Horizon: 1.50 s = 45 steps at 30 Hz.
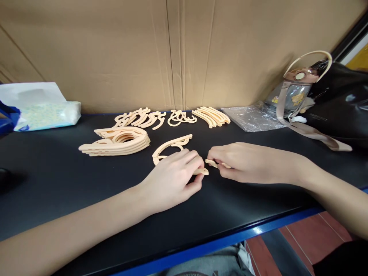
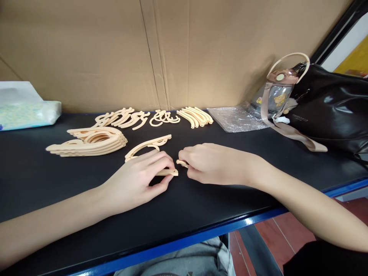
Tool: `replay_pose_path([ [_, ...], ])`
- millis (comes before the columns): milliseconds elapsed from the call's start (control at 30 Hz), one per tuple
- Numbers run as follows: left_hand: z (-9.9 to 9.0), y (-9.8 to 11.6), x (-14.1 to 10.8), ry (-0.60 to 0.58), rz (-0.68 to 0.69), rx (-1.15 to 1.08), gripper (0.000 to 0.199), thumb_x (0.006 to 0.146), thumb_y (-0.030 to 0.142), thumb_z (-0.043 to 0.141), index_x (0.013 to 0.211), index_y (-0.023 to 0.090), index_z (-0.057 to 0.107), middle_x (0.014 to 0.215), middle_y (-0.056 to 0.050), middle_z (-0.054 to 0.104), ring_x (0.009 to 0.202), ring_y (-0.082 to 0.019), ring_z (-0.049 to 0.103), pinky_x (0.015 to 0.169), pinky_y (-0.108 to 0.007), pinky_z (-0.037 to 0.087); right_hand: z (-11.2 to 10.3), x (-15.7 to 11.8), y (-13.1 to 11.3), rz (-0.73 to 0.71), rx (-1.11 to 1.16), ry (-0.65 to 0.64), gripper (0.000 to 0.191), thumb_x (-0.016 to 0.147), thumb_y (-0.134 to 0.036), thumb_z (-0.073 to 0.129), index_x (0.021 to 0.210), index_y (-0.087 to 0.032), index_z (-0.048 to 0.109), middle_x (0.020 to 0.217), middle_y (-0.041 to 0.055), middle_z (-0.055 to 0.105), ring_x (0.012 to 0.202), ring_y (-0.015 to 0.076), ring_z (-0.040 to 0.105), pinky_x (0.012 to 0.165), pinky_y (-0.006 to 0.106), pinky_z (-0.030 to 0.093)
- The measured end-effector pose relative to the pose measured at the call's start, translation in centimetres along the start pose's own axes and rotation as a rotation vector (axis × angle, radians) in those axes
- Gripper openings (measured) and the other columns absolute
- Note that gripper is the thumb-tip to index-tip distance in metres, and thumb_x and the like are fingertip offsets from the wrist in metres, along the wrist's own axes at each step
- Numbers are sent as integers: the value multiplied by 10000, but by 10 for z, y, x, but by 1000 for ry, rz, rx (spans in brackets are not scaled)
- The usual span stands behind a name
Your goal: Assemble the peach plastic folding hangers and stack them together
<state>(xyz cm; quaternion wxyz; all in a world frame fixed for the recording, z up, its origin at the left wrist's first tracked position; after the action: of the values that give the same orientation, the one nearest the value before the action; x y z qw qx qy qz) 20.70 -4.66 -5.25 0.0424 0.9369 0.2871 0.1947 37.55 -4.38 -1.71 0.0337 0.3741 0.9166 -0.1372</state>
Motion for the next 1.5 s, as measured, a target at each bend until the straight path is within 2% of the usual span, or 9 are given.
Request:
replay_pose_path([
  [133, -1, -5, -2, 28, -132, -205, 48, 867, 178, 517, 885, 194, 558, 824, 17, 603, 734, -140, 555, 625, -260, 411, 2, 1, 7, -15, 110, -6, 250, 977, -257, 353, 773, -179, 475, 784, 10, 533, 682, 142, 491, 642, 275, 318],
  [267, -2, -10, -1, -31, -253, -400, 27, 855, 185, 531, 859, 211, 537, 699, 62, 575, 575, -96, 514, 509, -212, 361, 4, 3, 12, 35, 362, -70, 313, 993, -273, 299, 776, -176, 502, 740, -12, 528, 687, 130, 490, 657, 261, 347],
  [533, -4, -10, -2, -60, -245, -431, 75, 926, 291, 515, 916, 220, 537, 728, 65, 577, 594, -87, 518, 540, -202, 359, 15, 13, 12, 43, 756, -152, 311, 944, -218, 318, 642, -179, 382, 612, -51, 345, 565, 96, 296, 562, 247, 300],
  [700, -5, -10, -1, -84, -202, -435, 66, 951, 276, 493, 951, 222, 531, 788, 53, 594, 658, -100, 554, 581, -209, 380, 18, 15, 14, 118, 821, -169, 299, 924, -248, 333, 634, -182, 369, 587, -50, 337, 522, 85, 271, 499, 235, 271],
  [867, -3, -12, -2, -55, -185, -446, 72, 957, 284, 490, 956, 224, 530, 828, 48, 608, 693, -103, 579, 628, -213, 417, 19, 16, 16, 126, 850, -159, 286, 908, -251, 334, 640, -176, 398, 559, -55, 332, 480, 72, 262, 442, 208, 258],
  [1033, -2, -12, -1, -59, -160, -517, 164, 951, 245, 507, 1111, 227, 532, 887, 29, 639, 765, -112, 615, 693, -215, 455, 22, 18, 15, 116, 911, -165, 295, 892, -245, 354, 604, -183, 368, 517, -64, 312, 458, 67, 258, 422, 195, 265],
  [1200, -2, -13, 0, -53, -168, -559, 199, 948, 234, 517, 1145, 224, 545, 811, 48, 632, 703, -96, 597, 646, -187, 438, 23, 18, 15, 175, 990, -170, 291, 884, -234, 352, 596, -193, 330, 501, -76, 265, 443, 61, 200, 401, 187, 210],
  [1367, -1, -12, 0, -56, -181, -558, 206, 945, 229, 523, 1149, 227, 550, 771, 58, 630, 654, -90, 579, 616, -181, 418, 21, 17, 15, 146, 944, -134, 289, 902, -254, 338, 626, -183, 384, 525, -65, 294, 452, 67, 243, 411, 186, 242],
  [1500, -1, -13, 1, -61, -186, -537, 204, 944, 241, 528, 1147, 231, 548, 775, 57, 654, 640, -96, 575, 616, -189, 417, 22, 17, 15, 123, 939, -122, 302, 898, -245, 343, 602, -187, 359, 516, -65, 294, 457, 69, 250, 429, 199, 260],
])
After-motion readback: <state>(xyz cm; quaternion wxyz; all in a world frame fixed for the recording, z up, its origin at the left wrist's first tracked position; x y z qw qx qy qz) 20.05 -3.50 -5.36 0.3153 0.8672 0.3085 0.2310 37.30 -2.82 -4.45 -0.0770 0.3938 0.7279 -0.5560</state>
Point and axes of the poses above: each hand's wrist, its own x-axis towards the middle knuckle, its own z-axis out of the palm, y = z × x, the point moved 3 cm from there along x, towards the middle knuckle
